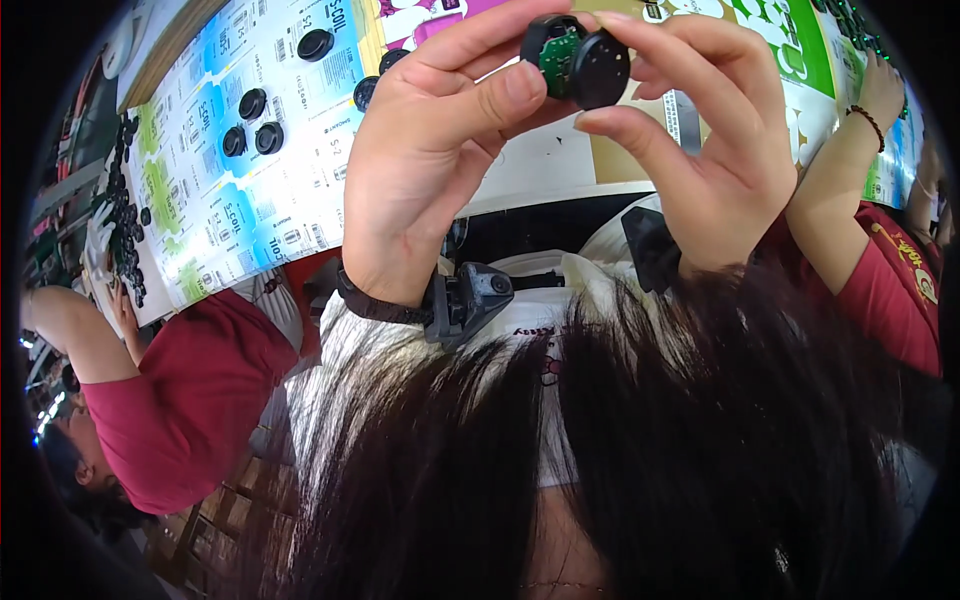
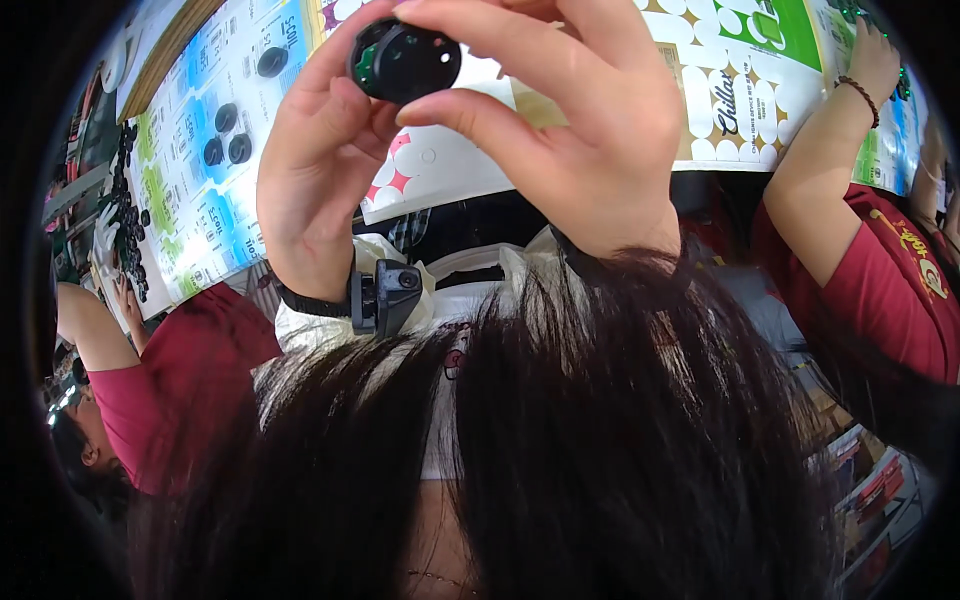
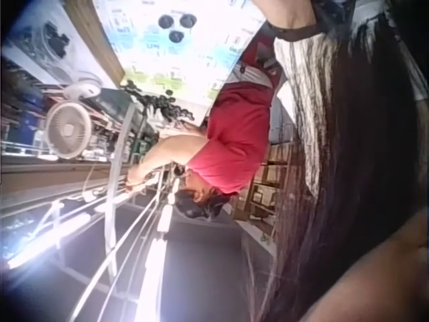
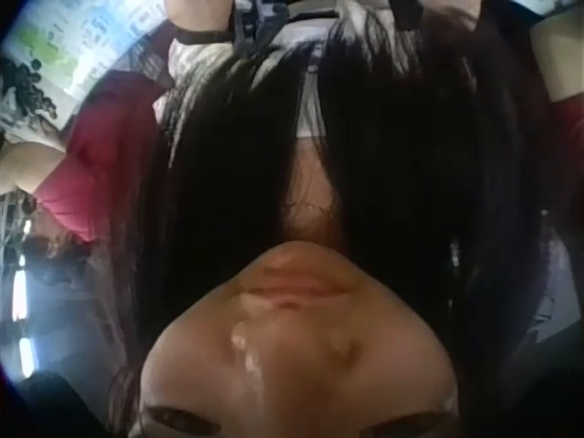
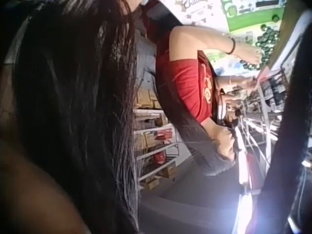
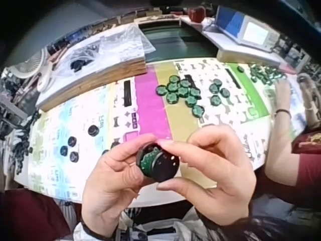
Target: The person is assembling small black circular plastic components at a factory workstation.
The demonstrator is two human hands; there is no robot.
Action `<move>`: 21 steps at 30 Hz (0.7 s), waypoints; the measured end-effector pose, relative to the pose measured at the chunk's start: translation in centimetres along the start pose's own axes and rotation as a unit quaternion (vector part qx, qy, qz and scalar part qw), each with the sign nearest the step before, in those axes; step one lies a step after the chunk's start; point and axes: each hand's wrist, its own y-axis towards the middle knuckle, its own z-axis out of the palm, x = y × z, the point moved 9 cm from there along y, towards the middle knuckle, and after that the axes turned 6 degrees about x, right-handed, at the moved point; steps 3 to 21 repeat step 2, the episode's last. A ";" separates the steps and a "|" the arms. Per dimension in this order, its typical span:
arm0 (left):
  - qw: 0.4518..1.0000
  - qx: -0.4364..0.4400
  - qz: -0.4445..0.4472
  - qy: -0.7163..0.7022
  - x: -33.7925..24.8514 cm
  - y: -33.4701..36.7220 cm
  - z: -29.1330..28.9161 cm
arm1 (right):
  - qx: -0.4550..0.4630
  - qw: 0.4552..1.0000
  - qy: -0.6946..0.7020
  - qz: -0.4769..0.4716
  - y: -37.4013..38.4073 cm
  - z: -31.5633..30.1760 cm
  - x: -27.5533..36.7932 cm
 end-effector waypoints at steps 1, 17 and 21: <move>1.000 0.017 0.001 -0.017 0.2 0.1 0.2 | 0.011 1.000 -0.016 0.003 0.0 0.1 0.0; 1.000 0.014 -0.006 -0.011 0.5 0.2 0.0 | 0.028 0.997 -0.061 -0.024 -0.1 0.2 0.2; 1.000 0.014 -0.006 -0.011 0.5 0.2 0.0 | 0.028 0.997 -0.061 -0.024 -0.1 0.2 0.2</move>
